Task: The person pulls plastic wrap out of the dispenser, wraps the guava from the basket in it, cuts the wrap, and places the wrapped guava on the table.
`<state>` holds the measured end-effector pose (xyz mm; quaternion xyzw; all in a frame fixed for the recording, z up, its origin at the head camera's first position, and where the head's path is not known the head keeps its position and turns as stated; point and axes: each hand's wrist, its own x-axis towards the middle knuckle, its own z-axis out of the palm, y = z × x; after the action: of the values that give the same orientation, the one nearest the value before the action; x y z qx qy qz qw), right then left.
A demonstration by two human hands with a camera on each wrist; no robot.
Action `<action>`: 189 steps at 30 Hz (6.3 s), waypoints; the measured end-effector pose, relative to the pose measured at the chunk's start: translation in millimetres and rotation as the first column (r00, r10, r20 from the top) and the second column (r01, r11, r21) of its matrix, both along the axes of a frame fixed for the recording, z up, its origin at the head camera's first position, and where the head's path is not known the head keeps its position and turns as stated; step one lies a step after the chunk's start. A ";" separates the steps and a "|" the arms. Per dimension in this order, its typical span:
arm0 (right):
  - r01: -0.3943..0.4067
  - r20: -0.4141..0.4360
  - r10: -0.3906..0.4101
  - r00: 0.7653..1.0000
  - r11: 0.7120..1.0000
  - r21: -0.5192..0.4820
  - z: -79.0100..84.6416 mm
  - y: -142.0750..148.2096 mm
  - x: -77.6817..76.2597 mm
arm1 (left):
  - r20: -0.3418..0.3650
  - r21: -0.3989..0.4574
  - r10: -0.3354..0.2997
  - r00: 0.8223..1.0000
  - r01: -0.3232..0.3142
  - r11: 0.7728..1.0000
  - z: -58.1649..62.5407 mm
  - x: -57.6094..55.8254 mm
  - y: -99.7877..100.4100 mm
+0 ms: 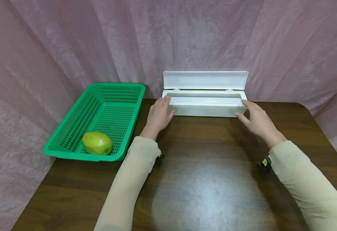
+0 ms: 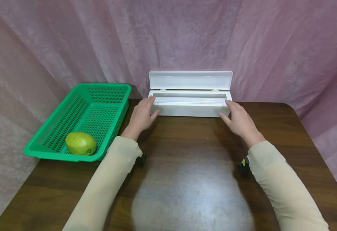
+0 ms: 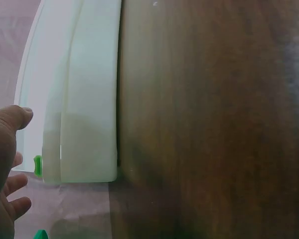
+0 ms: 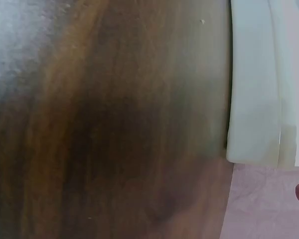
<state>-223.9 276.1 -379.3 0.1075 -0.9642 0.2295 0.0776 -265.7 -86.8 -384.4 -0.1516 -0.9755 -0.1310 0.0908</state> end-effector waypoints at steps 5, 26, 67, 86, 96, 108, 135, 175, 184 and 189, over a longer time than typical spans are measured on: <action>-0.001 -0.035 0.001 0.999 1.000 -0.011 -1.4 1.2 -6.9 | -0.019 -0.009 -0.006 1.000 0.006 1.000 2.4 -7.9 1.2; -0.012 -0.024 0.012 1.000 1.000 0.002 1.9 0.5 -27.6 | 0.001 -0.032 -0.032 0.999 0.032 0.999 7.0 -36.2 3.0; -0.022 -0.105 0.019 0.994 0.999 -0.024 -5.3 -13.2 -56.1 | 0.183 -0.125 0.039 0.982 -0.016 0.992 18.1 -57.1 12.3; 0.014 -0.126 -0.021 0.992 0.998 -0.056 -0.6 -12.2 -52.7 | 0.096 -0.099 0.021 0.995 -0.012 0.995 18.9 -55.3 8.3; 0.014 -0.105 -0.020 0.994 0.999 -0.051 3.5 -11.7 -51.7 | 0.090 -0.075 0.011 0.996 -0.004 0.997 21.6 -53.1 8.2; 0.015 -0.102 -0.020 0.995 0.998 -0.054 6.5 -8.8 -48.9 | 0.086 -0.062 0.008 0.996 -0.002 0.998 22.1 -53.5 7.2; 0.058 0.065 -0.049 0.997 0.988 -0.143 12.2 -4.7 -42.3 | 0.147 0.127 -0.056 0.988 0.037 0.991 23.3 -49.2 2.7; 0.086 -0.075 -0.099 0.992 0.983 -0.163 21.5 -1.5 -43.5 | 0.138 0.168 -0.066 0.988 0.042 0.985 34.2 -48.2 0.2; 0.093 -0.077 -0.107 0.991 0.982 -0.167 25.6 -1.7 -41.2 | 0.182 0.172 -0.055 0.982 0.024 0.985 37.3 -47.3 -0.5; 0.098 -0.067 -0.111 0.992 0.981 -0.170 26.9 -1.4 -40.1 | 0.177 0.169 -0.044 0.983 0.014 0.986 38.6 -45.5 0.3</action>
<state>-263.9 274.7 -352.3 0.0586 -0.9424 0.3004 0.1347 -311.2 -86.5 -345.8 -0.1451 -0.9630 -0.2266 0.0129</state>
